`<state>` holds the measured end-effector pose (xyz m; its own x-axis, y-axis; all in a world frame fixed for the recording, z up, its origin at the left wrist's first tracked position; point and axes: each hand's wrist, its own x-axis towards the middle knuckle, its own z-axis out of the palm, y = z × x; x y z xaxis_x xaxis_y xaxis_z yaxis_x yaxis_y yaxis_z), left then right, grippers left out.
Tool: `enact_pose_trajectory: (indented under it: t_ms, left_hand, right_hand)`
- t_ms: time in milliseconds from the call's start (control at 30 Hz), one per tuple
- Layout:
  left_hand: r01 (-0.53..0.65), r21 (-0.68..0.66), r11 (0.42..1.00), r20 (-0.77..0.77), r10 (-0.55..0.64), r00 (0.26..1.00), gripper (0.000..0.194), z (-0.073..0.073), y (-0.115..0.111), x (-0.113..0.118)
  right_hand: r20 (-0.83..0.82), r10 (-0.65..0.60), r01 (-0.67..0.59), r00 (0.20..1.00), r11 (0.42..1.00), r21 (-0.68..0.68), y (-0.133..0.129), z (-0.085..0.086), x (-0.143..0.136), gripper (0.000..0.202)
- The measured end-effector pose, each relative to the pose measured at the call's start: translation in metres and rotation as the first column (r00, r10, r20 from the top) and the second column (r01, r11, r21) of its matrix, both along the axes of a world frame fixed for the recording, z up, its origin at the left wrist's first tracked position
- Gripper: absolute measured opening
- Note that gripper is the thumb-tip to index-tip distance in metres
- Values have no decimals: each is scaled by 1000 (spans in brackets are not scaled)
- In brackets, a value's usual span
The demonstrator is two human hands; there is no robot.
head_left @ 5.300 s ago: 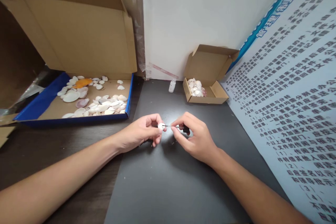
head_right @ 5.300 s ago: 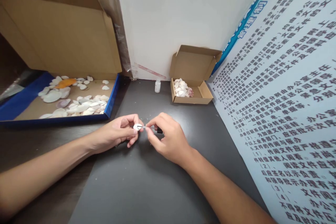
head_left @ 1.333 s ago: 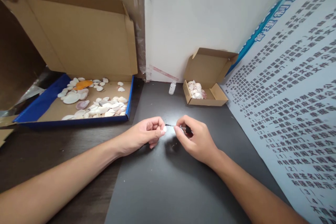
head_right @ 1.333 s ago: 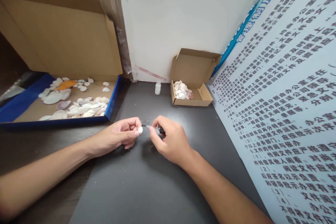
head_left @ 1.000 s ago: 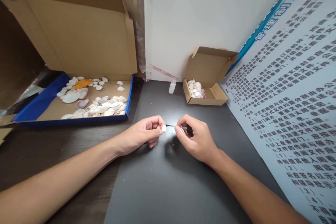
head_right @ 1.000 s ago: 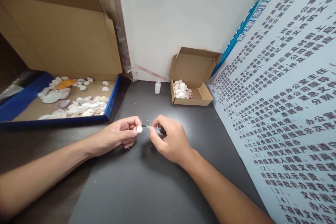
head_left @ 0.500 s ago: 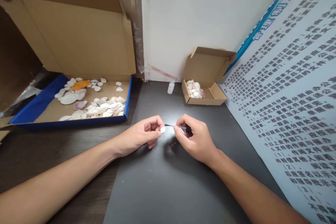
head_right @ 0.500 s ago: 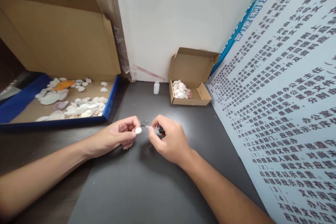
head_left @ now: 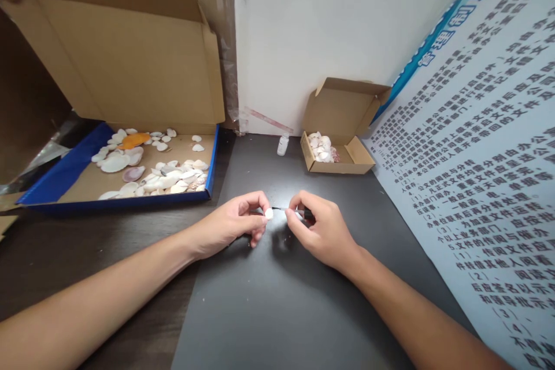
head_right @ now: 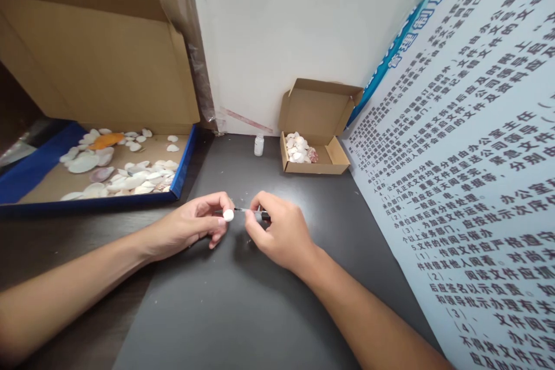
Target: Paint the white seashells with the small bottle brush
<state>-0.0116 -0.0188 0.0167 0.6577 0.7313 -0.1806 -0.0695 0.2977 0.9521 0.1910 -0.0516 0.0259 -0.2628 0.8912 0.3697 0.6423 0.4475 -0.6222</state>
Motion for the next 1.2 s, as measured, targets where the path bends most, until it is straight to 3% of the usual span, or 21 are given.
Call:
enact_pose_trajectory:
  t_ms: [133, 267, 400, 533, 700, 1067, 1200]
  left_hand:
    - [-6, -37, 999, -2, 6, 1000, 23, 0, 0, 0]
    - [-21, -61, 998, -5, 21, 1000, 25, -1, 0, 0]
    - [-28, -67, 997, 9, 28, 1000, 26, 0, 0, 0]
    - [-18, -84, 996, 30, 20, 999, 25, -1, -1, 0]
    - [-27, -136, 990, 87, 39, 995, 29, -1, -1, 2]
    - [-16, -143, 990, 58, 25, 998, 30, -1, -1, 0]
    - [-22, -126, 992, 58, 29, 998, 29, -2, 0, 1]
  right_hand:
    - [-20, 61, -60, 998, 998, 24, 0, 1, 0, 10]
    - [7, 9, -9, 1000, 1000, 19, 0, 2, 0, 10]
    - [11, 48, -49, 999, 999, 22, 0, 2, 1, 9]
    - [18, -31, 30, 999, 999, 28, 0, 2, 1, 12]
    - [-35, 101, -99, 994, 994, 51, -1, 3, 2, 8]
    - [-11, 50, -49, 999, 996, 68, 0, 4, 1, 9]
    - [-12, 97, -97, 995, 994, 59, 0, 4, 2, 8]
